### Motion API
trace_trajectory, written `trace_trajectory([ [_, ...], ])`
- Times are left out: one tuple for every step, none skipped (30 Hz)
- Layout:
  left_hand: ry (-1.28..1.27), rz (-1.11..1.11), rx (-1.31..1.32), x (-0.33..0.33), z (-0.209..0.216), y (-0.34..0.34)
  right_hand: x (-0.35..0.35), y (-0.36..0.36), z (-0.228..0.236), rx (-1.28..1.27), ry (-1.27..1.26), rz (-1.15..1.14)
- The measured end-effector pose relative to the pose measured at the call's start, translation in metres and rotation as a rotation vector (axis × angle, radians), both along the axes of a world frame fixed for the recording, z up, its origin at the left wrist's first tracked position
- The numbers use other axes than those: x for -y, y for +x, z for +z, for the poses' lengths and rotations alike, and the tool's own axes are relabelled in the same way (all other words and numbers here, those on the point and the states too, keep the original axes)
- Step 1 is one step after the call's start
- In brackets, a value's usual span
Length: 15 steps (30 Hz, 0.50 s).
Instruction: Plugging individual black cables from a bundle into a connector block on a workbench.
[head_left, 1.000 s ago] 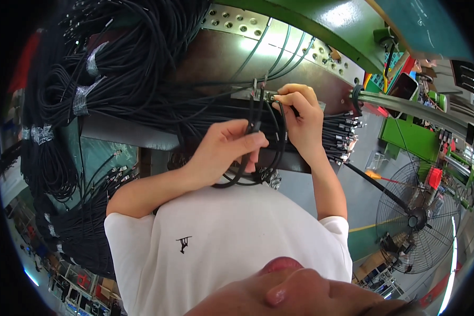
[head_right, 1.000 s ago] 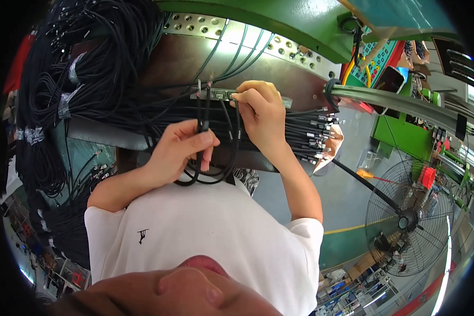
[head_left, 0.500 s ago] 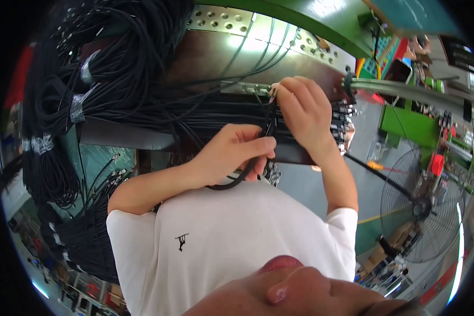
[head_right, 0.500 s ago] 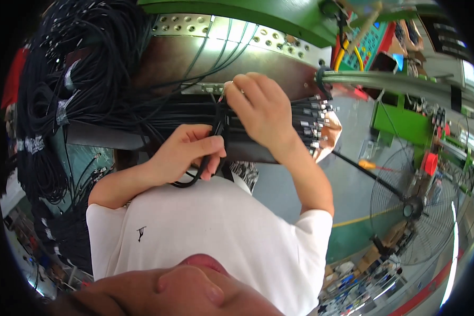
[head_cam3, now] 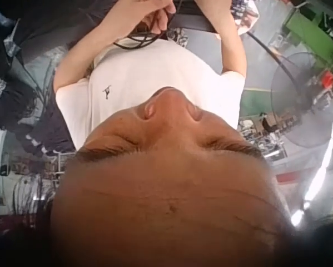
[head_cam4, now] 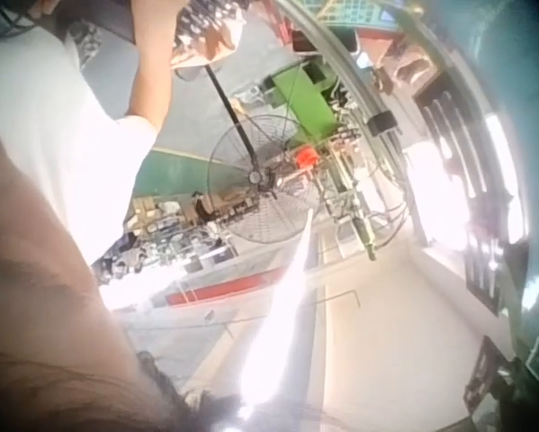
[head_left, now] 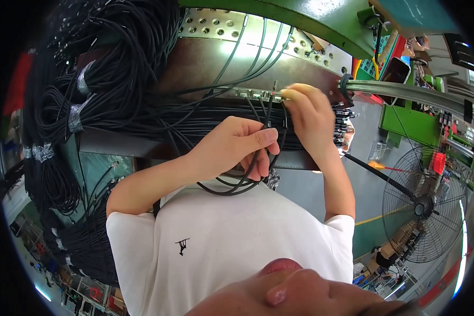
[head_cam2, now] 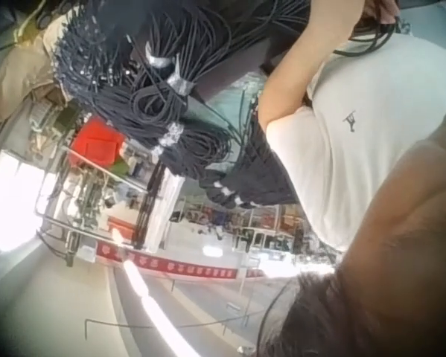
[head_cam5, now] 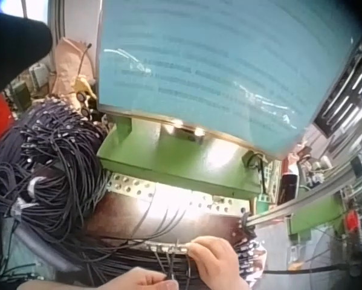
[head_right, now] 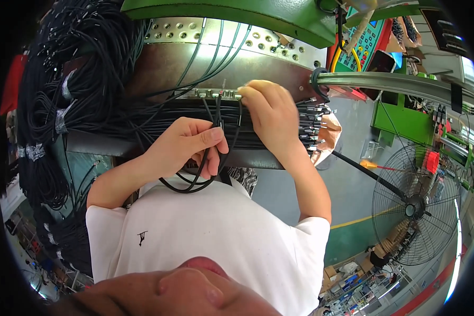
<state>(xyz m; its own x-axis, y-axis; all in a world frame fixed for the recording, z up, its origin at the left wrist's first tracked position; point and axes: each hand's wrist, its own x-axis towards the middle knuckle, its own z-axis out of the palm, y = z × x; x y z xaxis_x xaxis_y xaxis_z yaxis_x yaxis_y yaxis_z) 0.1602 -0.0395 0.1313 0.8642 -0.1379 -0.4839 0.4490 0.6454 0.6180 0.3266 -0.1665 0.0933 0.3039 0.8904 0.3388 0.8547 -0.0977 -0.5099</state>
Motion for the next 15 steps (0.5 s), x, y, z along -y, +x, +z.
trace_trajectory([
  [-0.019,-0.065,-0.024,-0.001,0.003,0.005,0.001,-0.004,0.013,0.142,0.088,0.014],
  [-0.042,-0.134,-0.055,0.001,0.007,0.006,0.003,-0.010,0.023,0.277,0.171,0.023],
  [-0.053,-0.204,-0.041,0.003,0.012,0.009,0.000,-0.011,0.028,0.326,0.162,0.108],
  [-0.057,-0.208,-0.050,0.003,0.018,0.005,0.004,-0.011,0.023,0.318,0.158,0.104],
  [0.123,-0.313,0.061,0.001,0.026,0.002,0.010,-0.006,0.016,0.183,0.177,0.048],
  [0.312,-0.407,0.183,-0.006,0.029,0.003,0.011,0.005,0.005,0.059,0.203,0.000],
  [0.556,-0.382,0.304,-0.015,0.030,0.002,0.017,0.010,-0.005,-0.140,0.205,-0.085],
  [0.954,-0.221,0.493,-0.017,0.019,0.003,0.015,0.012,-0.011,-0.141,0.204,-0.096],
  [1.338,-0.076,0.543,-0.013,0.014,0.004,0.016,0.007,-0.013,-0.230,0.177,-0.104],
  [1.719,0.080,0.583,-0.007,0.009,0.007,0.018,0.001,-0.015,-0.319,0.150,-0.112],
  [1.737,-0.043,0.593,-0.005,0.002,0.009,0.017,0.004,-0.018,-0.249,0.186,-0.096],
  [1.631,-0.045,0.643,0.004,-0.008,0.009,0.021,0.004,-0.021,-0.273,0.139,-0.117],
  [1.624,-0.135,0.667,0.004,-0.010,0.005,0.014,0.008,-0.024,-0.293,0.148,-0.097],
  [1.600,-0.231,0.695,0.008,-0.011,-0.001,0.015,0.010,-0.023,-0.317,0.147,-0.089],
  [1.464,-0.209,0.728,0.009,-0.014,-0.007,0.014,0.012,-0.018,-0.299,0.094,-0.091],
])
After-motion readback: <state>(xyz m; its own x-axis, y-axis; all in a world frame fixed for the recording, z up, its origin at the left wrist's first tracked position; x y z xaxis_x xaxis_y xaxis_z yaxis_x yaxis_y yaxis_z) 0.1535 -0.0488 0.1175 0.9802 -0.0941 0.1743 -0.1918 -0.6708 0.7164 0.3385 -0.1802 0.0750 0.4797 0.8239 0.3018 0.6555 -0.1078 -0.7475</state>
